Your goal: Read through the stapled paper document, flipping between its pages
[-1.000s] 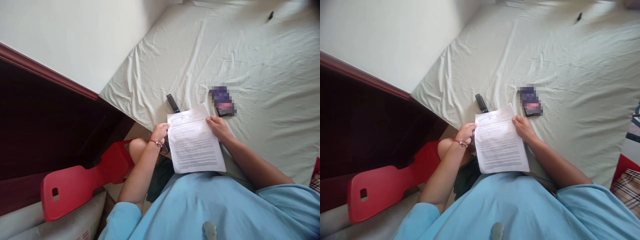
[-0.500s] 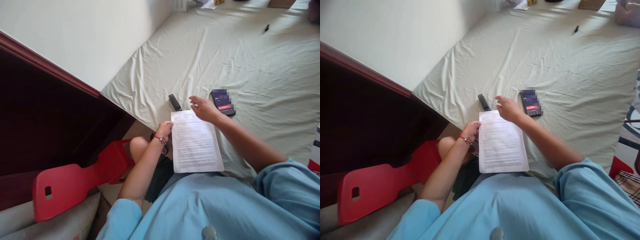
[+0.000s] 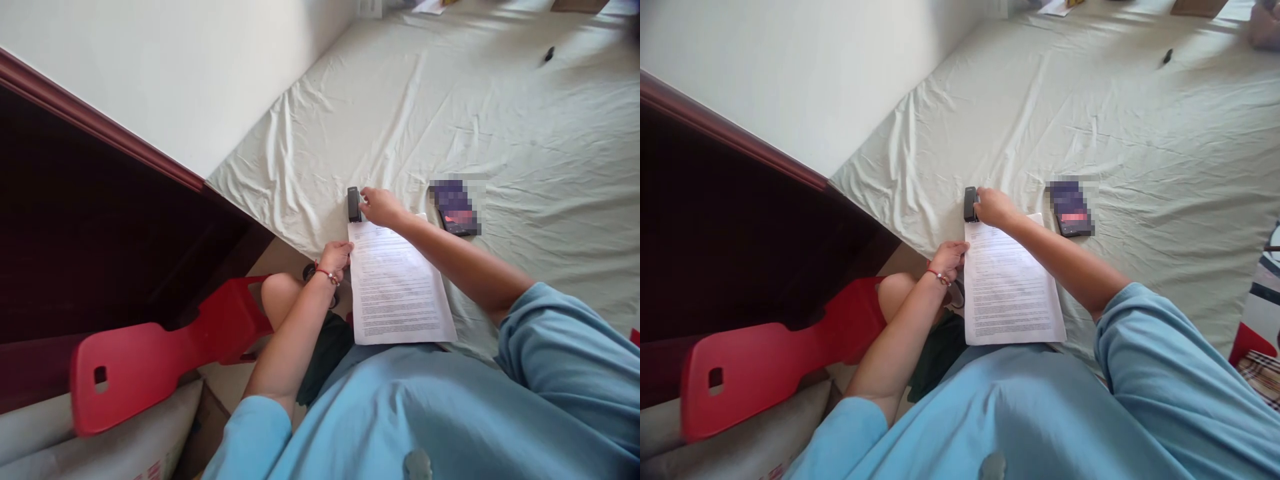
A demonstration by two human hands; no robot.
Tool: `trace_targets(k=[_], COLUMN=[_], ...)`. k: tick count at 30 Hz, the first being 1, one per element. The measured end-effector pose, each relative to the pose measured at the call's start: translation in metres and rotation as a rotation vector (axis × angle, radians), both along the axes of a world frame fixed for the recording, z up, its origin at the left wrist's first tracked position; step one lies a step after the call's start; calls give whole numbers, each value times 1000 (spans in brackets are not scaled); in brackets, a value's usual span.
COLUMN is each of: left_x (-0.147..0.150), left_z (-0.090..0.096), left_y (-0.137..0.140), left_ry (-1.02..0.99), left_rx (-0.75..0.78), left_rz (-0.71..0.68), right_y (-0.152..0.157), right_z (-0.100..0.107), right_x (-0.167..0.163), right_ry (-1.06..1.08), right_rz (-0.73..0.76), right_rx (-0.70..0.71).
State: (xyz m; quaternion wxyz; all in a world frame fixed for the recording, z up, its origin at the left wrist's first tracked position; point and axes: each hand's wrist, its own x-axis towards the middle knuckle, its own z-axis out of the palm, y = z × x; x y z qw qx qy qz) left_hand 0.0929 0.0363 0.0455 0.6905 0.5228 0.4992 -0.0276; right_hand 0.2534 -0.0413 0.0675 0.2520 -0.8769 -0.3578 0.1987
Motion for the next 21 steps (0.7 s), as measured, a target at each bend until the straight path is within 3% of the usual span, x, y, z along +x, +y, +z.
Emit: trace_targets(k=[5, 8, 15, 21], left_x=[4, 6, 10, 11], left_z=[6, 10, 12, 9], left_y=[0, 1, 3, 1], left_ry=[22, 39, 43, 40], left_rx=[4, -12, -40, -39], left_rz=[14, 27, 38, 44], right_y=[13, 21, 13, 2], right_z=[-16, -30, -50, -51], right_x=[10, 14, 14, -2], right_ry=[-156, -145, -100, -164], right_rz=[233, 401, 431, 401], right_rx=[226, 256, 293, 182])
